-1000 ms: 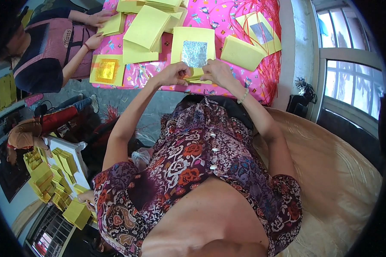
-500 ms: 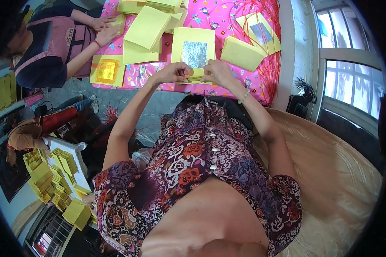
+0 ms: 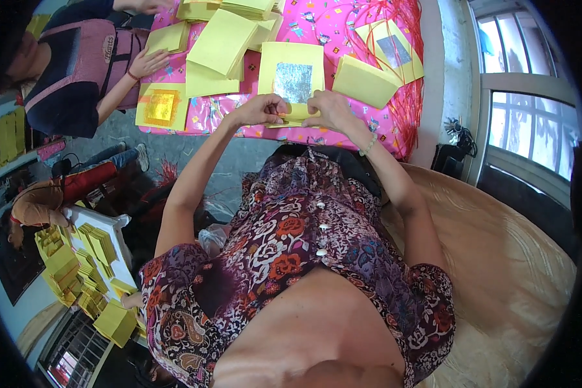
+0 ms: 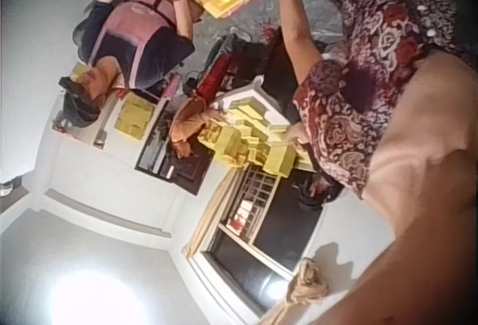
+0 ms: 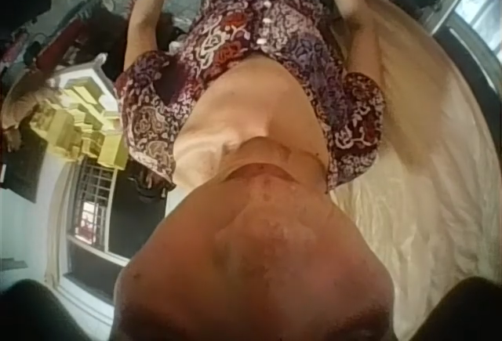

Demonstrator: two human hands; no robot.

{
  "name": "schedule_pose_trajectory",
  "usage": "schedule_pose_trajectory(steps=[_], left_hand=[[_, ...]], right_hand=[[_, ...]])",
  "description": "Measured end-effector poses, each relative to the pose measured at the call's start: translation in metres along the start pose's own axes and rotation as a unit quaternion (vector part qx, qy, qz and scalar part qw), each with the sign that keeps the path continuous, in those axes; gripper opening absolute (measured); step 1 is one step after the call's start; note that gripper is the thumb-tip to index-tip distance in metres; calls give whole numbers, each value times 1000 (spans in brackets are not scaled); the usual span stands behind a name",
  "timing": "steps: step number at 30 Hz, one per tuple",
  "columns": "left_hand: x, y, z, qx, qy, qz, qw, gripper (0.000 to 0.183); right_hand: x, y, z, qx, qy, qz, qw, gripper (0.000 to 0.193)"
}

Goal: Folding and applying foil to stacks of yellow joss paper at a manual workstation.

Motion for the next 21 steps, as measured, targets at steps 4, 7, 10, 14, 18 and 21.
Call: schedule_pose_trajectory(steps=[4, 7, 10, 14, 18, 21], left_hand=[[1, 2, 4, 27, 8, 3, 1000, 24], [5, 6, 6, 43, 14, 37, 998, 21], [5, 34, 19, 57, 66, -133, 987, 24], [4, 74, 43, 163, 140, -320, 923, 50], [-25, 68, 55, 147, 197, -418, 875, 77], [-44, 62, 46, 169, 206, -395, 879, 70]], right_hand=[[-7, -25, 10, -35, 46, 45, 997, 39], [2, -33, 13, -26, 55, 103, 993, 33], [2, -30, 16, -33, 75, 98, 992, 23], [-12, -21, 18, -32, 121, 44, 991, 16], [-21, -16, 15, -32, 96, -18, 995, 13], [-26, -14, 14, -39, 87, -58, 994, 14]])
Point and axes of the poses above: each hand's wrist, its own z-axis away from the middle knuckle, its own x-axis out of the palm, y = z × x, the point moved 10 cm from there along -z, towards the middle knuckle, and after that the axes turned 3 degrees about -x, right-handed, at the moved point
